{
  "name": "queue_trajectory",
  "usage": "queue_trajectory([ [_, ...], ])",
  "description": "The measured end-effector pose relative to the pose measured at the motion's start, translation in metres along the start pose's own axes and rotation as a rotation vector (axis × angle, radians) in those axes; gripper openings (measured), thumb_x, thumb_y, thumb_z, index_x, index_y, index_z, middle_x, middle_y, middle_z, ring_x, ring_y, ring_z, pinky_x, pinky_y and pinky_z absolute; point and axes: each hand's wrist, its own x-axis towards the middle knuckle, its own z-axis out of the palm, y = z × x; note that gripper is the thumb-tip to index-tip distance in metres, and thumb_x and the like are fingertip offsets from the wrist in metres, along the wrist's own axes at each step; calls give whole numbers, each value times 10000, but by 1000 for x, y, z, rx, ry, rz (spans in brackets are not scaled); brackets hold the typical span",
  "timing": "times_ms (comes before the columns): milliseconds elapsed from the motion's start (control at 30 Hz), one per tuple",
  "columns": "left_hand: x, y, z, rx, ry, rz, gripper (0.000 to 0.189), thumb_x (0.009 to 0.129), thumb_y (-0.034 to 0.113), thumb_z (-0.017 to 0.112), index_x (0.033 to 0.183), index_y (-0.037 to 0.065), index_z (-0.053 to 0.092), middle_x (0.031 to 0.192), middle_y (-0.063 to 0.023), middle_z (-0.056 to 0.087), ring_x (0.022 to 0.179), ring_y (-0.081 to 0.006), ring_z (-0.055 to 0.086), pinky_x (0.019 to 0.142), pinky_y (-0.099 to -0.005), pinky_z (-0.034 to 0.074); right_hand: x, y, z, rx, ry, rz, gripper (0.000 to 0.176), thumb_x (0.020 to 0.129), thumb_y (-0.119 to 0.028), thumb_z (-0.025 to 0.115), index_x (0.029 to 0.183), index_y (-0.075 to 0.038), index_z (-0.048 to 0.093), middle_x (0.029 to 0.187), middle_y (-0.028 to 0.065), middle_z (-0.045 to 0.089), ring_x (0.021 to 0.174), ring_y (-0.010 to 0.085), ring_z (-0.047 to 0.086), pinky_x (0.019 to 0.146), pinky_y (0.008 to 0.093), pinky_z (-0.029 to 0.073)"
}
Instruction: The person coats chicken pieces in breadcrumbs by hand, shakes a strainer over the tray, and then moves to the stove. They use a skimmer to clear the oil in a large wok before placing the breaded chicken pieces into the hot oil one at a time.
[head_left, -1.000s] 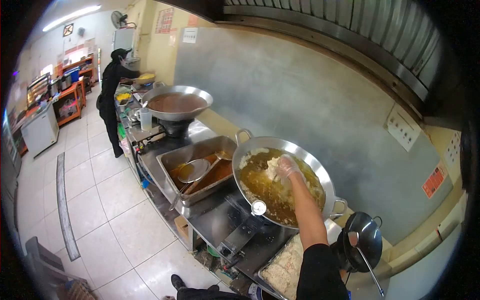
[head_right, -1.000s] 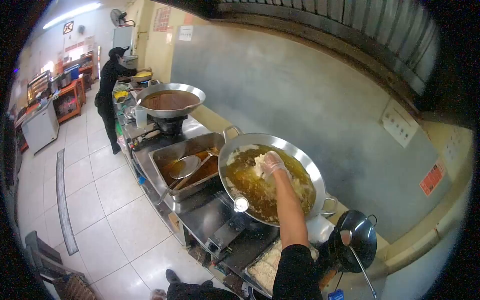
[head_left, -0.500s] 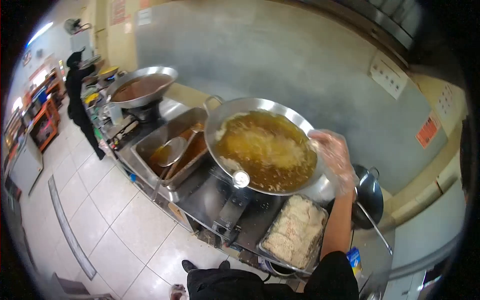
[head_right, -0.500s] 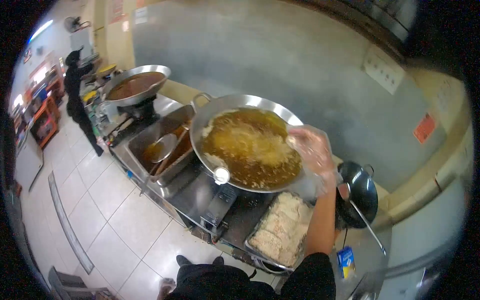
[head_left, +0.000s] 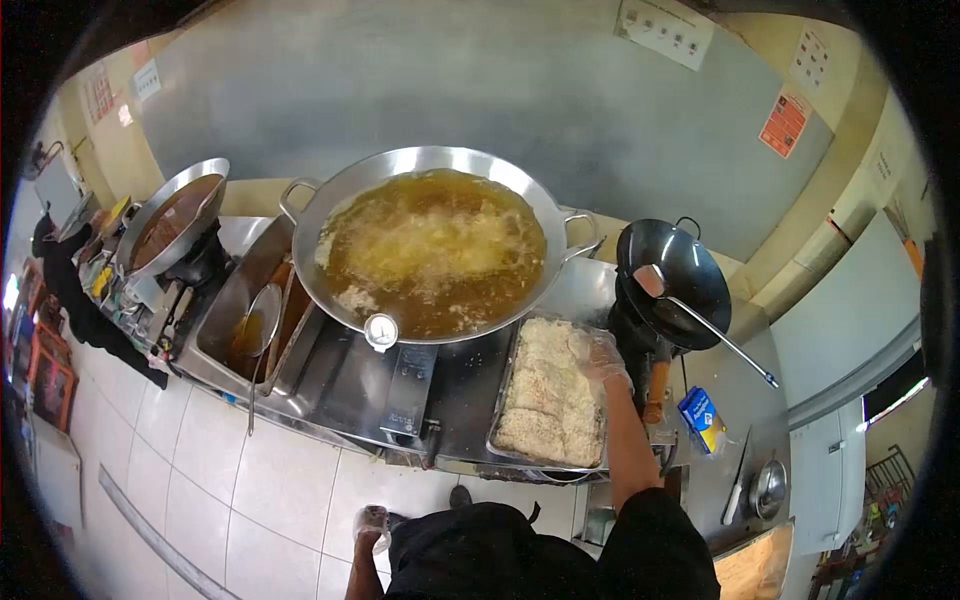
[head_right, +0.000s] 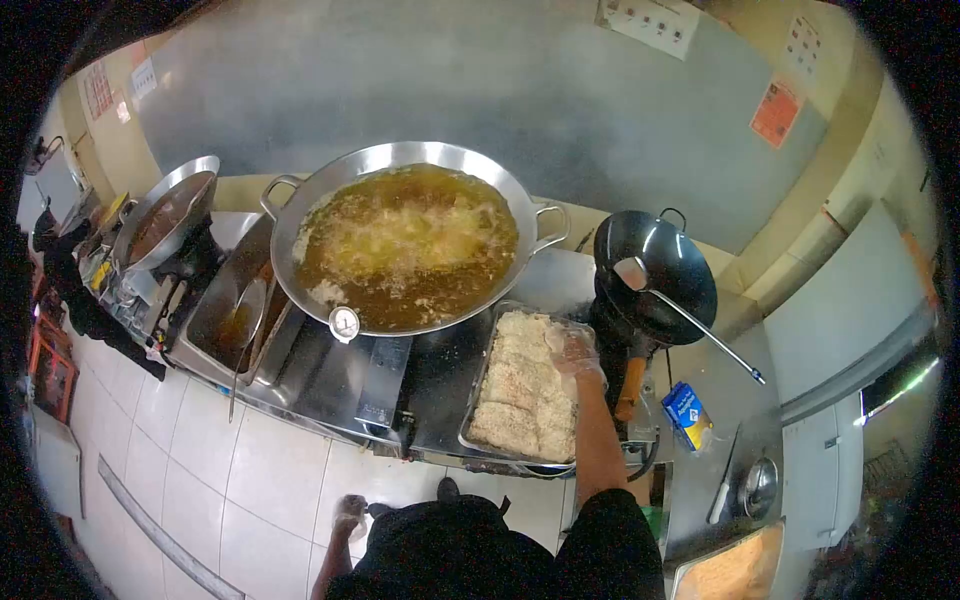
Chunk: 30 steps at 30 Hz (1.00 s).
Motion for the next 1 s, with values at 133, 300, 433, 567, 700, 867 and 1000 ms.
queue_trajectory([
  [133, -25, -14, -1, -339, 108, -88, 205, 760, 200, 512, 817, 18, 587, 706, -112, 608, 605, -182, 573, 537, -312, 439, 5, -4, 17, -155, -319, 6, 566, 747, -298, 481, 1246, -95, 307, 1189, 150, 417, 1088, 276, 416, 906, 351, 330],
  [300, -99, -58, -1, -696, 116, -287, 163, 765, 161, 512, 833, 20, 555, 671, -83, 588, 543, -151, 554, 493, -279, 436, -1, -1, 16, 10, -45, 30, 498, 722, -255, 533, 1154, -69, 369, 1099, 132, 451, 1012, 252, 448, 827, 324, 362],
  [433, -148, -133, 17, 72, -55, 40, 170, 712, 268, 550, 748, 109, 600, 711, -72, 613, 601, -206, 580, 561, -337, 465, -20, -17, -4, 447, 91, 17, 444, 702, -220, 574, 1080, -49, 419, 1027, 117, 479, 951, 233, 473, 763, 303, 387],
  [567, -171, -129, 35, 334, -66, -143, 227, 709, 318, 525, 705, 119, 634, 774, -88, 620, 711, -276, 596, 638, -375, 472, -51, -43, -2, 1113, 25, -169, 390, 681, -185, 616, 1007, -29, 468, 955, 102, 506, 891, 214, 498, 699, 283, 413],
  [700, -159, -107, 31, 153, -79, -241, 197, 709, 244, 529, 762, 73, 610, 847, -138, 600, 774, -270, 586, 654, -362, 471, -65, -54, -3, 806, -48, 241, 426, 668, -200, 641, 1013, -11, 478, 978, 113, 517, 913, 211, 503, 692, 283, 430],
  [867, -118, -68, 17, -1040, 86, -264, 105, 773, 134, 552, 827, 59, 504, 716, -70, 543, 636, -186, 543, 547, -308, 456, -63, -64, 77, 1815, 37, 684, 489, 650, -236, 679, 1006, -4, 437, 927, 104, 531, 807, 216, 520, 719, 324, 435],
  [1000, -88, -34, -7, -788, 158, -195, 176, 795, 151, 542, 922, 38, 500, 749, -83, 576, 616, -185, 569, 535, -304, 462, -65, -81, 32, 1177, 126, 451, 518, 648, -208, 689, 1028, -24, 389, 940, 104, 510, 801, 215, 502, 716, 331, 426],
])
